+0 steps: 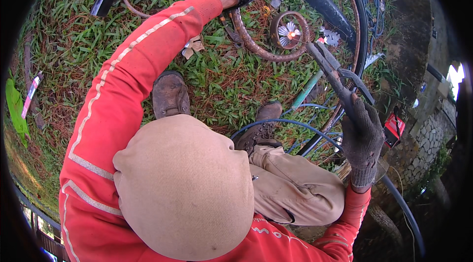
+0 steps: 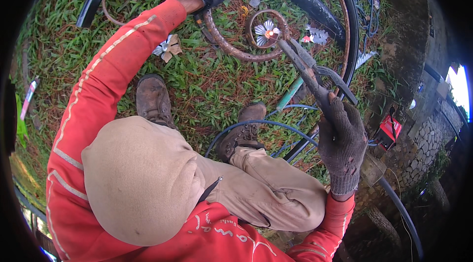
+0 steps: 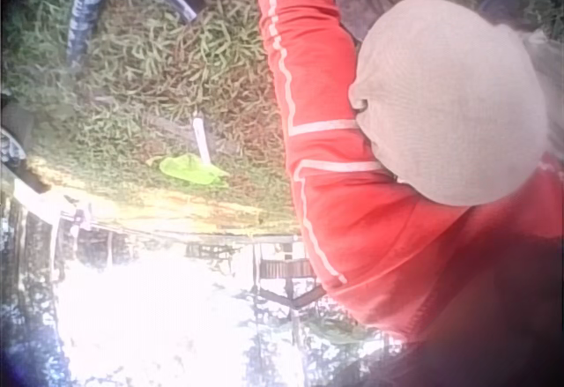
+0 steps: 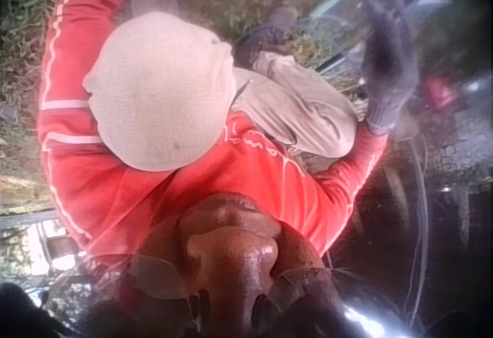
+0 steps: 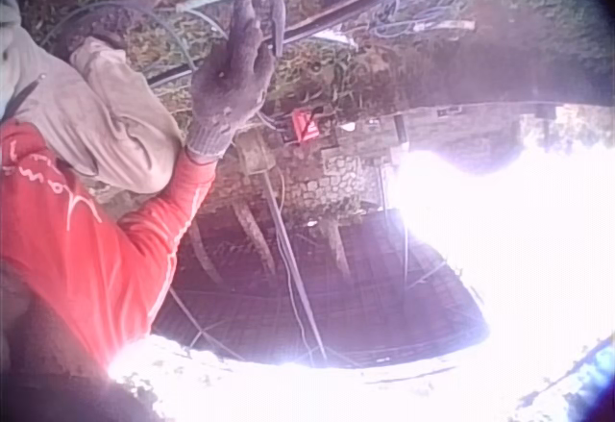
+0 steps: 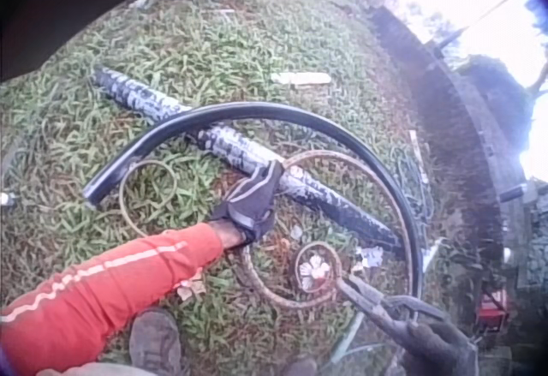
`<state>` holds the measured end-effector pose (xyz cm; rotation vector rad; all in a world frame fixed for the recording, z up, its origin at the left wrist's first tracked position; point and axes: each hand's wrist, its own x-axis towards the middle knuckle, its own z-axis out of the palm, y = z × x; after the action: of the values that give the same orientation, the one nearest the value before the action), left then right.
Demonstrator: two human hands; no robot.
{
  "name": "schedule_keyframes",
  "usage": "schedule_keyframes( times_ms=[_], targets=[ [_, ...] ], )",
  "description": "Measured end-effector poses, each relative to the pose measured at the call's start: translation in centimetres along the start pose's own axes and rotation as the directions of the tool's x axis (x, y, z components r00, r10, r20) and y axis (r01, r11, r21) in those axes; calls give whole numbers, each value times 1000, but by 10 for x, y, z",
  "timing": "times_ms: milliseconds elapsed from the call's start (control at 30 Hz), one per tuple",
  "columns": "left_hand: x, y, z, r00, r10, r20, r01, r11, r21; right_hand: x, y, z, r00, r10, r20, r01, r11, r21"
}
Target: The person prepares a circular metal frame by hammering and removing excess material, then positions a small metal flower inside it and welds it into place using an electrode holder.
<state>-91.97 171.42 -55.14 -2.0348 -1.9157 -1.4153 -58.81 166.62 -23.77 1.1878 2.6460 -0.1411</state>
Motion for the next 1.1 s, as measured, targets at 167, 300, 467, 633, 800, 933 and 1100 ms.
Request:
schedule_keyframes(
  times_ms=[167, 300, 467, 633, 800, 933, 1100],
  targets=[
    [-2, 0, -3, 1000, -8, 0, 8, 1000, 1, 1, 0, 1, 1000, 5, -2, -5, 1000, 1],
    [0, 0, -1, 1000, -25, -5, 25, 1000, -9, 0, 1, 2, 1000, 3, 3, -3, 1000, -17],
    [1, 0, -2, 999, -37, -4, 37, 999, -16, 1, -3, 1, 1000, 22, 22, -21, 998, -60],
    [2, 2, 0, 999, -43, -8, 42, 999, -30, 0, -1, 3, 1000, 22, 17, -21, 998, -59],
    [1, 3, 0, 999, -54, -2, 54, 998, -38, -1, 0, 5, 1000, 8, 5, -7, 999, -41],
    [0, 3, -4, 998, -68, -14, 67, 997, -30, 0, 2, 7, 1000, -14, -14, 13, 999, -33],
    [-1, 2, -4, 997, -79, -15, 78, 996, -41, -1, 3, 8, 1000, -18, -18, 17, 999, -47]
  ],
)
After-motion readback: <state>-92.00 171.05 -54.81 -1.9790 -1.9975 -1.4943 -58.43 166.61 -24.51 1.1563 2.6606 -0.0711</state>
